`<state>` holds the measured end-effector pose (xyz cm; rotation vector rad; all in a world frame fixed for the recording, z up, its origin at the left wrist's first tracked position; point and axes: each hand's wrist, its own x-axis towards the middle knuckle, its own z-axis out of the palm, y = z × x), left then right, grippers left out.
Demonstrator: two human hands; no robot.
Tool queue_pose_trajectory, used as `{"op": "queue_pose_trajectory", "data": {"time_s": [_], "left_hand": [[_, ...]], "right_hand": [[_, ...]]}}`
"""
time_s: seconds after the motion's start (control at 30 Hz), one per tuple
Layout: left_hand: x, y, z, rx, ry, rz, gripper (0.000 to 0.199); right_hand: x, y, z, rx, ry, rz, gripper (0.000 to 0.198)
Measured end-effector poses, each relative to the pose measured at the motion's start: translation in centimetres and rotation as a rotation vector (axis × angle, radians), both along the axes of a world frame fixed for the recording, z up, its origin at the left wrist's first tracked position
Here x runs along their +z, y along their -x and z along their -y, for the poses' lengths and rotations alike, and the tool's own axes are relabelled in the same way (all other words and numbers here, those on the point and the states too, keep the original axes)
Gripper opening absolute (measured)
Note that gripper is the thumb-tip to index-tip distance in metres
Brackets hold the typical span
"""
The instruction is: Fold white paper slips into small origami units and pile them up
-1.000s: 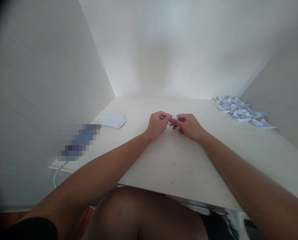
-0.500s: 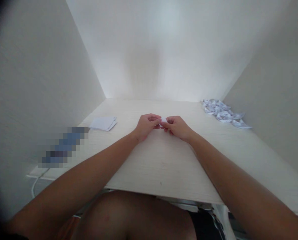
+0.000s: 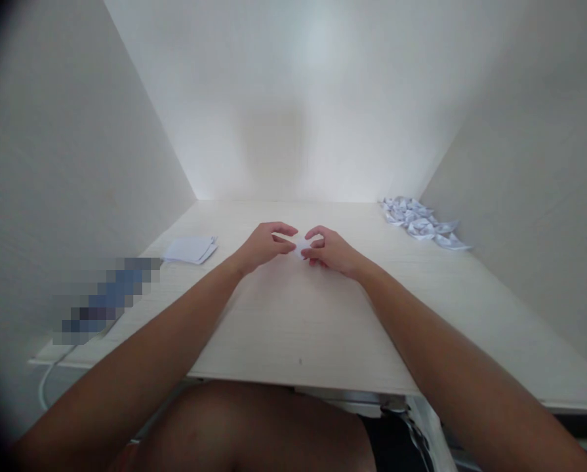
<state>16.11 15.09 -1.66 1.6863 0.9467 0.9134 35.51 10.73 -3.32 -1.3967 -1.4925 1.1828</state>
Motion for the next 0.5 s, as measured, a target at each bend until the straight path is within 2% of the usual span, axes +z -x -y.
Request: {"op": "queue_pose_trajectory", "data": {"time_s": [0.1,0.17,0.23,0.4,0.5], "left_hand": [[2.0,2.9,1.8,-0.053,-0.155,-0.127,0.028],[2.4,4.9,3.7,-0.085,-0.247,-0.189,0.025],[1.9,6.6,5.6,-0.139,-0.441,-0.339,0.017],[-1.1,8.5,8.6,-0.27,-0.528,-0.452,0.016],[-2.1,8.1,9.4,-0.348,-0.658,-0.494,0.014]], "right_hand": [[1.0,0.8,0.9,0.12,0.045,0.009,0.036],[1.4,1.8,1.6,0.205,0.087,0.036,0.029],[1.4,2.9,2.6,0.271,0.127,0.063,0.021],[1.3,4.3,5.3,0.404,0.154,0.121,0.018],[1.6,3.7,6.5,0.467,-0.003,0.39,0.02]]}}
